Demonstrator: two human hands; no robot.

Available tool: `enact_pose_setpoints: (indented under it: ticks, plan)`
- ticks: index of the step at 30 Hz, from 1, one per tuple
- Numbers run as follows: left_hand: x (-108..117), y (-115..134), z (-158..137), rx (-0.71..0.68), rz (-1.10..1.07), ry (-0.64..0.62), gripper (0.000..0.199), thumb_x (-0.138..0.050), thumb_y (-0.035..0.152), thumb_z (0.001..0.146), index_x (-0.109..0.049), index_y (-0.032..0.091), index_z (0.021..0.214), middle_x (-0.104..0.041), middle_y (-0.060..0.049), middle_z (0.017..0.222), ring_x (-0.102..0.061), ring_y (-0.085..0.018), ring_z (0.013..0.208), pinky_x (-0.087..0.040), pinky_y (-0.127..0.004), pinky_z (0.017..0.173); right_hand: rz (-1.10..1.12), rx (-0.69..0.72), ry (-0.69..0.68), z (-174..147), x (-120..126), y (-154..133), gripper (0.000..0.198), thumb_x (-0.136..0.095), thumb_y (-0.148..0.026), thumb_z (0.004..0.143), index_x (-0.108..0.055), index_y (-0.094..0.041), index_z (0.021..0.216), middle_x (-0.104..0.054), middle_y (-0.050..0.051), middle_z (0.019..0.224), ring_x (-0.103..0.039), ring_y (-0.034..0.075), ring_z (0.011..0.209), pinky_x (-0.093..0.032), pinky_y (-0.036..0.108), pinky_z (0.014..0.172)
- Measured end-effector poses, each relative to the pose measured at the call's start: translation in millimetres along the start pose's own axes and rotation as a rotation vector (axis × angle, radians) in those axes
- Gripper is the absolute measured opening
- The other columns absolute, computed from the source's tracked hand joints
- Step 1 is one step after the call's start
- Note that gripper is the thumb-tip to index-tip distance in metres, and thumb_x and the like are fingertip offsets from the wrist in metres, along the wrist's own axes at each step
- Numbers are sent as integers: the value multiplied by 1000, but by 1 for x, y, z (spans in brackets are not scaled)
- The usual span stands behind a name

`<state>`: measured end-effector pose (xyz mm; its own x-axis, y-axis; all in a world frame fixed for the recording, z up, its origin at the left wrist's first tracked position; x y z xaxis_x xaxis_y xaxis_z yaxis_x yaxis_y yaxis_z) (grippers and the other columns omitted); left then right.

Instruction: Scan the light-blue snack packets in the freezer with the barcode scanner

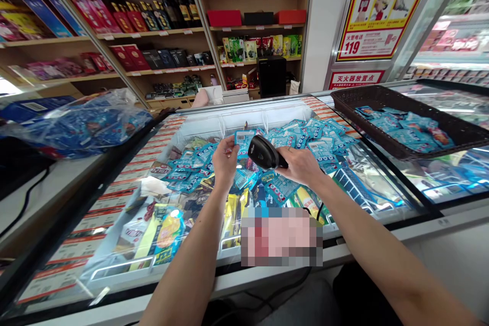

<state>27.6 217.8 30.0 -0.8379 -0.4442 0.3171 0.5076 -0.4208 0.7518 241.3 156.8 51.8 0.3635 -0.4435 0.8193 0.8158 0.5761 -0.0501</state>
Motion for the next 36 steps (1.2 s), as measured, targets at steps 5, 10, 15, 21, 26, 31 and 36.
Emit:
enact_pose_setpoints:
  ticks: [5, 10, 15, 21, 26, 31, 36]
  plan:
    - [35, -15, 7, 57, 250, 128, 43, -51, 28, 78, -50, 20, 120, -63, -5, 93, -58, -15, 78, -47, -30, 73, -8, -39, 6, 1, 0, 5, 35, -52, -41, 80, -56, -16, 104, -66, 6, 85, -58, 16, 67, -28, 28, 53]
    - [45, 0, -3, 28, 709, 157, 52, -51, 37, 80, -45, 18, 128, -50, -16, 124, -45, -32, 115, -35, -48, 95, -20, -67, -2, 1, 0, 7, 34, -54, -40, 78, -57, -17, 104, -66, 6, 85, -58, 16, 67, -27, 27, 53]
    - [-8, 10, -17, -199, 849, -235, 37, -45, 43, 84, -58, 29, 115, -53, -7, 126, -41, -29, 120, -22, -49, 104, -46, -139, 9, 1, 1, 14, 31, -52, -40, 80, -57, -18, 102, -67, 6, 89, -59, 16, 69, -29, 27, 54]
    - [-1, -12, -14, -147, 986, -220, 37, -33, 34, 89, -58, 25, 115, -52, -9, 128, -39, -26, 124, -21, -48, 105, -91, -276, 48, -1, 6, 29, 28, -53, -41, 79, -58, -19, 97, -67, 5, 85, -59, 17, 66, -29, 28, 54]
    - [7, -19, -11, -122, 1040, -176, 35, -34, 23, 87, -61, 25, 109, -51, -8, 130, -35, -26, 128, -12, -52, 108, -94, -309, 57, -2, 9, 33, 28, -54, -40, 79, -58, -19, 97, -66, 6, 82, -59, 18, 65, -29, 29, 54]
    - [-1, -3, -13, -226, 891, -125, 30, -37, 26, 86, -66, 24, 96, -59, -9, 114, -48, -27, 113, -19, -50, 106, -100, -301, 47, -1, 7, 31, 29, -54, -42, 79, -58, -19, 96, -66, 7, 80, -59, 18, 63, -29, 29, 53]
    - [-15, 4, -17, -182, 735, -167, 37, -43, 50, 83, -67, 22, 91, -61, -12, 101, -50, -31, 104, -32, -48, 95, -106, -299, 45, -1, 7, 31, 30, -53, -44, 80, -58, -18, 96, -66, 7, 80, -59, 18, 64, -30, 28, 54]
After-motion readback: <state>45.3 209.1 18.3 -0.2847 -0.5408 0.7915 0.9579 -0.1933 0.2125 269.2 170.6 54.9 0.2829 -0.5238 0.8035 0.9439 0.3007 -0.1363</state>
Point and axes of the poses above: each hand's wrist, its own z-axis towards the middle knuckle, its own x-axis out of the back of the hand, y = z × x, the point moved 9 cm from there along z, towards the middle knuckle
